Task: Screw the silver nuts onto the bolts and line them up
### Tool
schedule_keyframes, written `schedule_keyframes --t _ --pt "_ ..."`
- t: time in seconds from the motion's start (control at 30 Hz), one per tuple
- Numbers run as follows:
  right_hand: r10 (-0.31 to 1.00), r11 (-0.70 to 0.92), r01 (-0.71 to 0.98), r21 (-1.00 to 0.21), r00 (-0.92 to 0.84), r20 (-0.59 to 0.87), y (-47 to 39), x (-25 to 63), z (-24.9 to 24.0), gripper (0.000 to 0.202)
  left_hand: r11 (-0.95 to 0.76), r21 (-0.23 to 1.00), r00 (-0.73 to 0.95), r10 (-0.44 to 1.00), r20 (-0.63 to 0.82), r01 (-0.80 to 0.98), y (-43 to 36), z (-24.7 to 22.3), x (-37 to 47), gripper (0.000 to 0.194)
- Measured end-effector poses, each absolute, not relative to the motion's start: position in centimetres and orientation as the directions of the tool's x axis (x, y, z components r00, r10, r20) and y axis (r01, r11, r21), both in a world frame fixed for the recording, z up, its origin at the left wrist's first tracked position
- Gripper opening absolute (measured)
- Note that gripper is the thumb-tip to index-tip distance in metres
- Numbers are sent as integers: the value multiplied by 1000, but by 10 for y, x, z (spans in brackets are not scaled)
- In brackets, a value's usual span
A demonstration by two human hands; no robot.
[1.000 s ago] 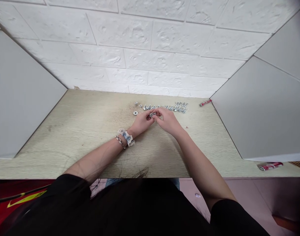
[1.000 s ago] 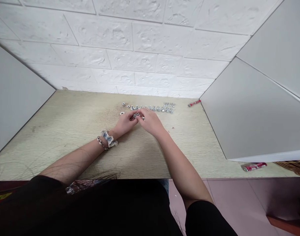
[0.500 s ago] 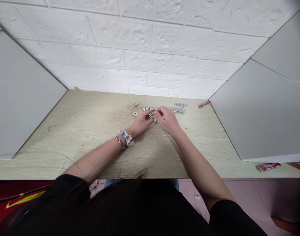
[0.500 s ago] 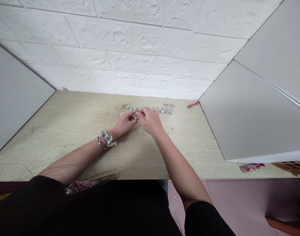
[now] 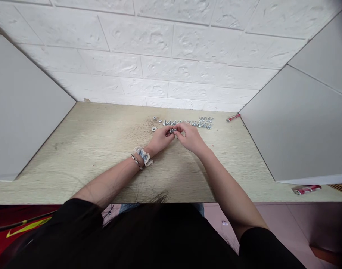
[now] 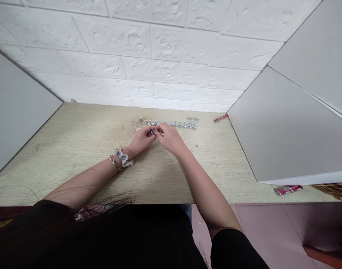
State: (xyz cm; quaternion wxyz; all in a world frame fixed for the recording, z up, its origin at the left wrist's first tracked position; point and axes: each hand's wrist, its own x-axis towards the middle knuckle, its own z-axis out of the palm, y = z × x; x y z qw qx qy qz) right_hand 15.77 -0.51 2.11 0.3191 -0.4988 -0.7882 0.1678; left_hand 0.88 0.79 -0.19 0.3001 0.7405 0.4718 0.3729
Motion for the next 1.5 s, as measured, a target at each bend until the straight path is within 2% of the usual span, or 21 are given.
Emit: schedule_keyframes --t 0.27,0.63,0.7,0.87,1.23,1.37,1.5 --pt "883 467 743 -480 -371 286 -10 154 24 17 -376 804 270 922 277 461 8 -3 8 28" --pt "893 425 842 -334 -328 309 -11 151 21 29 -388 785 305 915 264 483 6 -2 10 16" --pt "898 401 849 -345 -290 331 -12 151 21 28 -370 799 295 922 252 474 6 -2 10 17" --pt "893 408 803 -434 -253 371 -14 149 21 12 -339 821 269 934 235 460 8 -4 9 22" --pt "864 500 706 -501 -362 351 -6 157 21 17 -318 809 261 942 211 494 8 -3 11 13" --pt "868 493 711 -501 -363 340 -5 157 20 13 -322 817 264 940 216 478 8 -5 11 10" --pt "869 485 755 -440 -362 337 -7 155 20 10 -345 806 272 932 237 481 9 -6 11 8"
